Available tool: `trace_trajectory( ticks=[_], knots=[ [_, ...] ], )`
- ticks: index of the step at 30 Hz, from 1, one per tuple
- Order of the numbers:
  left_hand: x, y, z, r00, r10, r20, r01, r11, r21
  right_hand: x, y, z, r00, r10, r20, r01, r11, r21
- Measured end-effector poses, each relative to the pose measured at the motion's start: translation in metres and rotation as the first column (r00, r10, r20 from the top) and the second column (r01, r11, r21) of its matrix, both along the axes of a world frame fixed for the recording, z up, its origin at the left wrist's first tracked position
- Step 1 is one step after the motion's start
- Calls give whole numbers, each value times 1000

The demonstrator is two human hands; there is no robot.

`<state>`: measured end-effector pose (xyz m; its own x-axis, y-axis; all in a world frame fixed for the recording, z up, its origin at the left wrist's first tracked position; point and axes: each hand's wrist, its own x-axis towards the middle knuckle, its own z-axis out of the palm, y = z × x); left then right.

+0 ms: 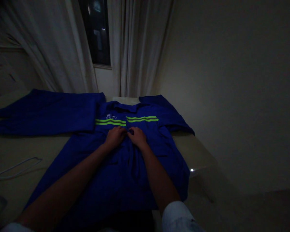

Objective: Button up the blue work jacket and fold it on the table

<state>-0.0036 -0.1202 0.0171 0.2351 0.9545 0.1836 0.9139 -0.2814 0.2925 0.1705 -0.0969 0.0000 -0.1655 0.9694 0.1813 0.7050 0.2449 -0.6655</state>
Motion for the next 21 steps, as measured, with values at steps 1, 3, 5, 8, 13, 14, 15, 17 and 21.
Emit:
trace_trajectory(
  ticks=[1, 3, 5, 8, 13, 14, 15, 17, 21],
  knots=[
    [2, 1, 2, 1000, 24, 1, -24, 1000, -12, 3, 3, -2, 997, -1, -71, 0, 1000, -13],
    [7, 3, 5, 997, 78, 2, -78, 996, -48, 8, 10, -6, 979, -23, -200, 10, 998, -66],
    [11, 4, 6, 993, 121, 7, -121, 991, -55, 13, 17, -9, 962, -39, -270, 11, 994, -104],
    [10, 2, 2, 993, 113, 38, -113, 994, -9, 16, 20, -11, 947, -31, -321, -8, 993, -119],
    [0, -1, -4, 996, 13, 92, -8, 999, -45, 18, 14, -14, 923, 37, -384, -89, 989, -120],
    [0, -1, -4, 996, 0, 91, 4, 999, -50, 19, 13, -14, 924, 51, -378, -101, 989, -112],
    [0, -1, -4, 996, -8, 84, 12, 999, -51, 19, 13, -14, 929, 62, -364, -106, 989, -102],
    [2, 0, -1, 998, -2, 67, 6, 999, -52, 20, 12, -13, 942, 73, -329, -105, 991, -81],
    [9, 2, 4, 996, 80, 44, -76, 995, -67, 20, 11, -10, 926, 143, -350, -181, 980, -77]
  ],
)
